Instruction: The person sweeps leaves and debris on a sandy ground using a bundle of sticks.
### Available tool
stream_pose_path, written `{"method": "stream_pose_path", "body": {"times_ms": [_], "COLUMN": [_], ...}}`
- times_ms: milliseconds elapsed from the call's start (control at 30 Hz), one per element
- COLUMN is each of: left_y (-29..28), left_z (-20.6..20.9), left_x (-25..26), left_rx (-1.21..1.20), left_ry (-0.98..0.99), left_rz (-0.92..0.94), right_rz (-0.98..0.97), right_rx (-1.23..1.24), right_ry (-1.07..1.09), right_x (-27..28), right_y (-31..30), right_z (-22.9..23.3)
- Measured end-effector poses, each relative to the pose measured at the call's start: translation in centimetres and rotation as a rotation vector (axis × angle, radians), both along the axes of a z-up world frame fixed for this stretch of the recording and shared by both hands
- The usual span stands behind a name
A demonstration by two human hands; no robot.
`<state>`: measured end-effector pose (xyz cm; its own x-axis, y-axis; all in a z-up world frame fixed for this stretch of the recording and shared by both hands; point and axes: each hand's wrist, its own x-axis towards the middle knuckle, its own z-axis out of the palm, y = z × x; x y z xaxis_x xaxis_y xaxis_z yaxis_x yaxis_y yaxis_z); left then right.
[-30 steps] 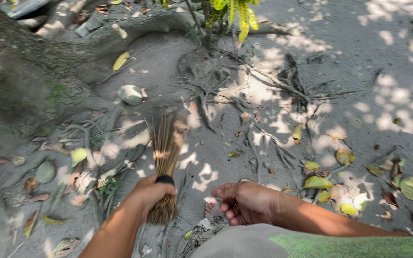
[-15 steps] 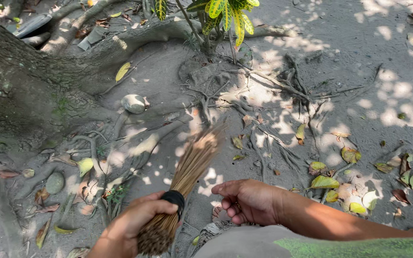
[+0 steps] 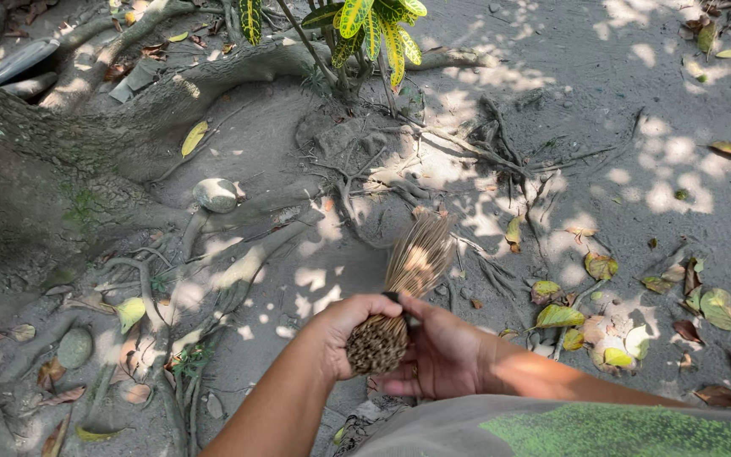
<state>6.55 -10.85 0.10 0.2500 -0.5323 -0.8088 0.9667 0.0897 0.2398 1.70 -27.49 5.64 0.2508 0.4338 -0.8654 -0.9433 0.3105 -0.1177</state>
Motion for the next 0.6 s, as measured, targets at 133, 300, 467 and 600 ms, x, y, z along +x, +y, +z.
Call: {"method": "stream_pose_path", "body": {"times_ms": [133,300,467,600], "left_y": [-2.6,-5.7,-7.8,-10.4], "left_z": [4.0,7.3,6.5,5.8], "left_x": [-0.3,2.4,6.5,7.7], "left_rx": [0.168,0.542,0.474,0.444], "left_ry": [-0.208,-0.353,-0.457,-0.372], "left_rz": [-0.062,-0.469,-0.446,-0.440], "right_rz": [-0.146,-0.485,-0.859,-0.752], "right_rx": [0.126,0.339,0.044,-0.073], "right_ry": [-0.021,0.016,0.230,0.055], "right_x": [0.6,3.6,7.1,8.5], "right_y": [-1.0,-7.3,-12.7,-12.3], "right_z": [0.0,-6.1,-7.5,-5.0]}}
